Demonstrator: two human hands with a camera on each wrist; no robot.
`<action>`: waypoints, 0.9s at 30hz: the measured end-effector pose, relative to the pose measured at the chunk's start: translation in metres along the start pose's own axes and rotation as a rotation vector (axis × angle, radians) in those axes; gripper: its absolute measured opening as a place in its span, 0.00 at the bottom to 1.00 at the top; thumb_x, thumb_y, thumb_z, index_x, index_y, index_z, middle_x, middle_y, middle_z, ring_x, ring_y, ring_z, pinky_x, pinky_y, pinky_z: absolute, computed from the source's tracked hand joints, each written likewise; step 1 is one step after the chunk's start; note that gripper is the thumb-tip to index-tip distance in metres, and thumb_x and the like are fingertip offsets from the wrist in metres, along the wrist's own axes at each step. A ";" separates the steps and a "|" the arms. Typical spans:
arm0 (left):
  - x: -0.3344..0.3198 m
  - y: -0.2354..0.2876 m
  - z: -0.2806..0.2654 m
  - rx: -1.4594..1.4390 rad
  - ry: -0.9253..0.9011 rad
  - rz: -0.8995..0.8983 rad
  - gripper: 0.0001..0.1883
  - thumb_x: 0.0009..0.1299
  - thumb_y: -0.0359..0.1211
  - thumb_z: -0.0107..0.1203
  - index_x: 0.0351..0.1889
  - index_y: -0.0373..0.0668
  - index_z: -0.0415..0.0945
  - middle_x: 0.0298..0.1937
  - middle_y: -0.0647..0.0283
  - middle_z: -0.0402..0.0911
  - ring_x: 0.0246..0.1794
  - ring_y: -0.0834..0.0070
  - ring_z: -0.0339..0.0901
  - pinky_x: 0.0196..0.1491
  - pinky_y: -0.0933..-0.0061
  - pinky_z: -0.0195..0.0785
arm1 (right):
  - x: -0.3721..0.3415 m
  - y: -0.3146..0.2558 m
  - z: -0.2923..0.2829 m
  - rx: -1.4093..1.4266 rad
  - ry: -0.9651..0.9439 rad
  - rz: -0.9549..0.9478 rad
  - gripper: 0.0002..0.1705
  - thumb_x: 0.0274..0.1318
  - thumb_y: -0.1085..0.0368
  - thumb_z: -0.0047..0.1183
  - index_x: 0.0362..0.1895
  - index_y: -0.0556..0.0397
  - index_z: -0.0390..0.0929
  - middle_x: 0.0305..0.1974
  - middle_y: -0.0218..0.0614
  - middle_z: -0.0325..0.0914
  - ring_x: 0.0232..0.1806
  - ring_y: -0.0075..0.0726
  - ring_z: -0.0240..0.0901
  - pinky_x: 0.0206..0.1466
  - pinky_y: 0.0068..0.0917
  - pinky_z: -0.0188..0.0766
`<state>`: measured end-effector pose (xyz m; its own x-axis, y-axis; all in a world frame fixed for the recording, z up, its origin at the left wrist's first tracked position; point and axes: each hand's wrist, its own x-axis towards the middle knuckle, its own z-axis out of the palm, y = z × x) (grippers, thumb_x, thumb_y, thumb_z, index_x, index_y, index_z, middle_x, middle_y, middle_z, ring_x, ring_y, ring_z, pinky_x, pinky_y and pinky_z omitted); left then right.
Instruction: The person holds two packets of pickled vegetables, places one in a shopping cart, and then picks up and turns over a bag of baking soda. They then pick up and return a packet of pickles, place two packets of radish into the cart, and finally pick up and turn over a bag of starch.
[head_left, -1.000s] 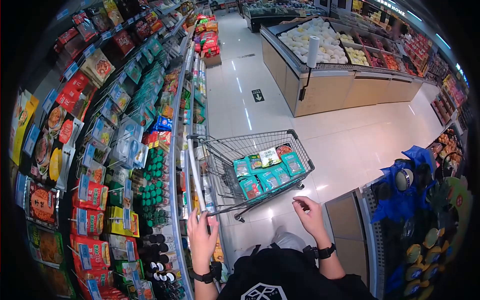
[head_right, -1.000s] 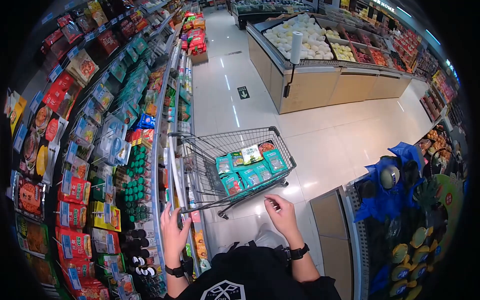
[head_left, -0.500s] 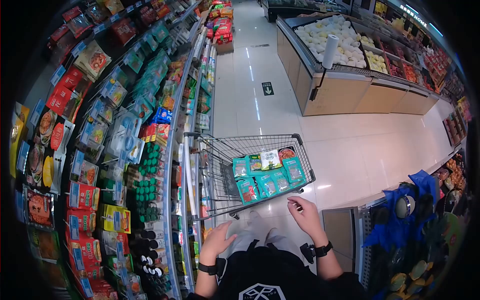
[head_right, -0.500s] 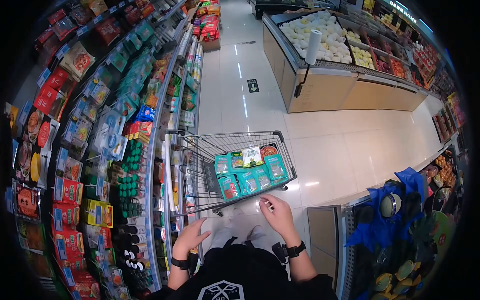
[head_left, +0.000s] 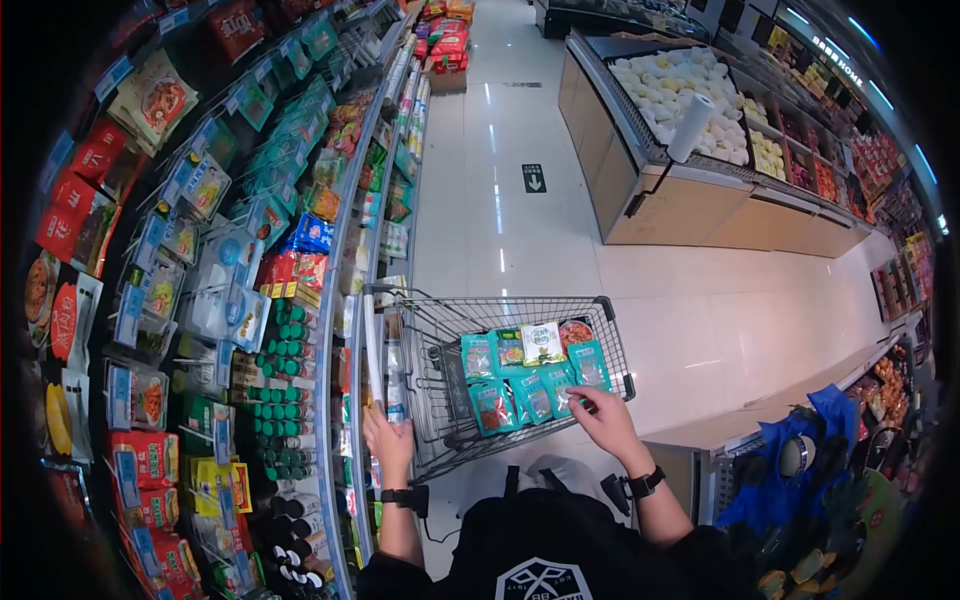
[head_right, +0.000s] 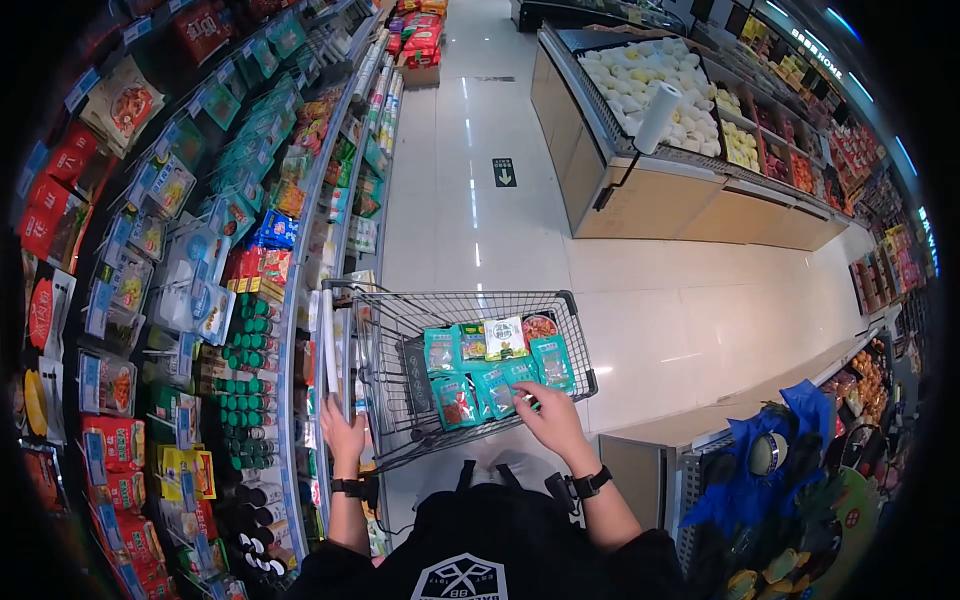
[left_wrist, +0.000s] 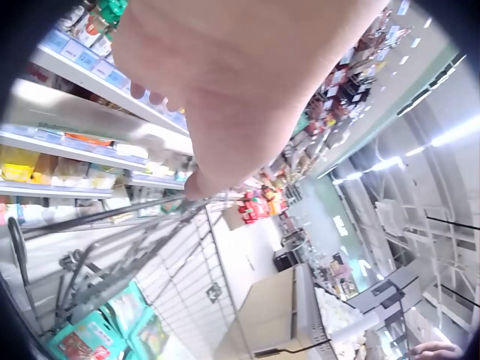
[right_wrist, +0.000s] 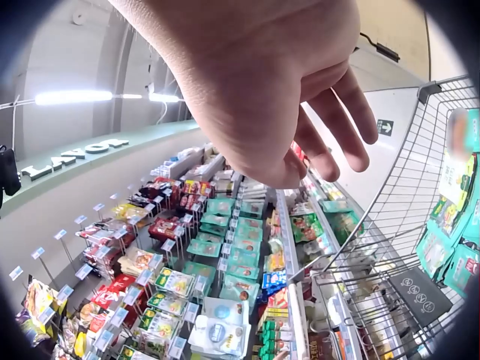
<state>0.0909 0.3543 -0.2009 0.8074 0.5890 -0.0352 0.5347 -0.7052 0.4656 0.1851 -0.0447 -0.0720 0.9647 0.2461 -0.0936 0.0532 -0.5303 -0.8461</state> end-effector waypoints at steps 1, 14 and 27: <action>0.011 -0.017 0.012 0.025 0.045 0.005 0.43 0.64 0.37 0.64 0.76 0.39 0.57 0.75 0.40 0.60 0.75 0.40 0.56 0.73 0.47 0.54 | 0.014 0.001 0.007 0.033 -0.010 0.012 0.16 0.63 0.61 0.60 0.51 0.56 0.83 0.37 0.41 0.86 0.32 0.37 0.83 0.35 0.29 0.77; 0.064 -0.030 0.039 0.031 -0.036 -0.616 0.23 0.64 0.48 0.62 0.51 0.46 0.85 0.43 0.47 0.87 0.46 0.42 0.83 0.50 0.46 0.75 | 0.201 0.187 0.216 1.073 -0.094 1.035 0.22 0.72 0.58 0.49 0.65 0.51 0.69 0.58 0.42 0.77 0.47 0.41 0.80 0.43 0.34 0.80; 0.097 -0.016 0.053 0.306 0.047 -0.580 0.12 0.64 0.38 0.61 0.36 0.39 0.79 0.29 0.42 0.83 0.35 0.40 0.82 0.40 0.44 0.73 | 0.258 0.395 0.361 1.257 0.170 1.343 0.24 0.69 0.46 0.57 0.57 0.48 0.69 0.49 0.36 0.76 0.50 0.44 0.77 0.51 0.46 0.79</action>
<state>0.1735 0.4018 -0.2582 0.3592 0.9189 -0.1629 0.9322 -0.3449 0.1096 0.3617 0.1027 -0.6197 0.2070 0.1036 -0.9728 -0.8027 0.5865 -0.1083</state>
